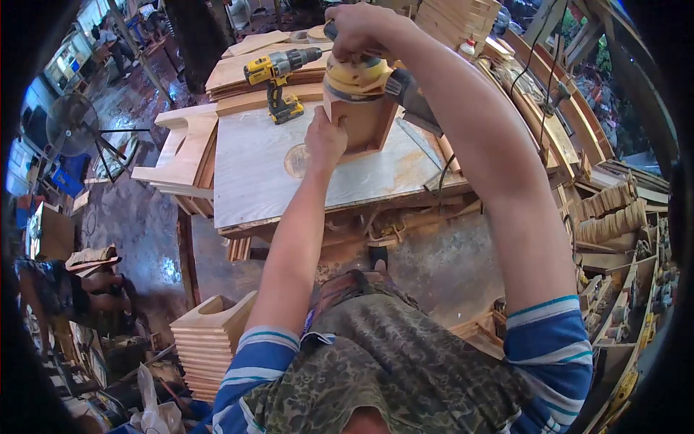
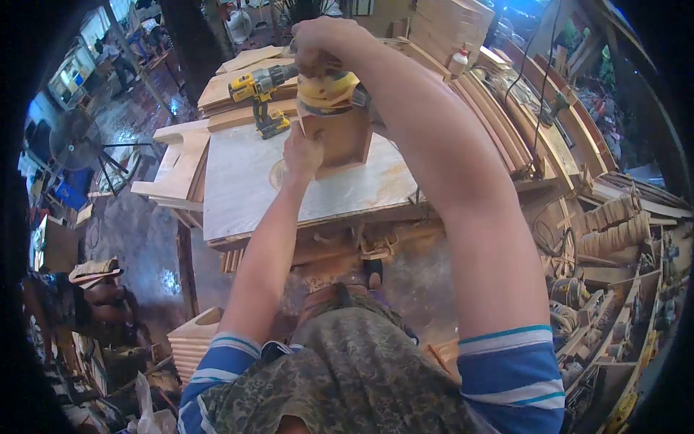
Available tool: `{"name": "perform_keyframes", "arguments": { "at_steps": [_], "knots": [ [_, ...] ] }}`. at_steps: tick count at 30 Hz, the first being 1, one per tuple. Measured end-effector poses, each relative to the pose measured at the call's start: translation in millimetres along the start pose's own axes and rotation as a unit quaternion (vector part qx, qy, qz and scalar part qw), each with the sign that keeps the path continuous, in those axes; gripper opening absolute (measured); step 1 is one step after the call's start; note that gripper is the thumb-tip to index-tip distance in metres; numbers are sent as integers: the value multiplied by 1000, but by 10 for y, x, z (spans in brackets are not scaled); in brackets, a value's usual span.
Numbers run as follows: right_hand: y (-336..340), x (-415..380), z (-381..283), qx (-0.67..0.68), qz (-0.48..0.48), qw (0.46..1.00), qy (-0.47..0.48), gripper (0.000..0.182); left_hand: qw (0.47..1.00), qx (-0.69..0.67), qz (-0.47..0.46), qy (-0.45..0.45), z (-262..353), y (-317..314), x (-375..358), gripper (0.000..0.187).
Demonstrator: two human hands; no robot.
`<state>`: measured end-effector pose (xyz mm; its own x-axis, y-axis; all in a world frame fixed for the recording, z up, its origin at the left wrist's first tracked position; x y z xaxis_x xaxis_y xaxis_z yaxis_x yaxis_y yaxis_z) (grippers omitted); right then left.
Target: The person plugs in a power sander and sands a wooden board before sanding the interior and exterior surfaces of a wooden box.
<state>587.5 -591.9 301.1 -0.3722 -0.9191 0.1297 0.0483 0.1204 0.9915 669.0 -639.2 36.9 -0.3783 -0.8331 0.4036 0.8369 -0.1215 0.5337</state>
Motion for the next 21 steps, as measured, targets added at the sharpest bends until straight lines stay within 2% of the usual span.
{"name": "perform_keyframes", "arguments": {
  "at_steps": [2,3,4,6,7,8,10,11,13,17,20,21],
  "knots": [
    [-65,106,46,10,25,1000,7,80,1000,2,3,22,-4,37,6,37],
    [-37,138,-79,-4,64,998,17,80,1000,-21,-5,12,-4,35,17,36],
    [-9,116,-101,-6,60,998,25,80,999,-42,-14,4,-21,30,-6,35],
    [79,-73,-51,27,-5,997,-78,79,999,-46,-14,5,-49,21,-26,35],
    [-21,32,91,-20,1,1000,-15,76,998,-54,-15,-2,-35,21,-11,35],
    [-2,116,83,-22,0,1000,-12,76,998,-55,-13,1,-43,24,-14,35],
    [0,195,83,39,-68,996,-40,74,999,-45,2,-23,-29,6,-4,35],
    [-43,196,71,41,-67,996,-42,74,999,-44,1,-24,-34,-12,-1,35],
    [-112,150,-38,7,-11,999,45,73,999,-36,18,-29,-34,-25,-10,37],
    [-82,79,44,27,1,999,19,72,998,-47,16,-33,-65,-25,-10,38],
    [-145,249,258,-18,40,999,-5,71,999,-25,5,-33,-72,-41,12,38],
    [-131,225,234,-11,27,1000,9,77,999,-26,4,-32,-69,-46,14,39]
  ]
}}
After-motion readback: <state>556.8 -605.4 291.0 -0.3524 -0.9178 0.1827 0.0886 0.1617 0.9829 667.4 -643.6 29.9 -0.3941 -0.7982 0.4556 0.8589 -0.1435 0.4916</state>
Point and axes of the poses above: each hand's wrist, its own x-axis towards the middle knuckle, its own y-axis out of the back of the hand, z = x × y, the point moved 5 cm from there along x, towards the middle knuckle, and after that the axes turned 5 degrees about z, right-handed, at the moved point
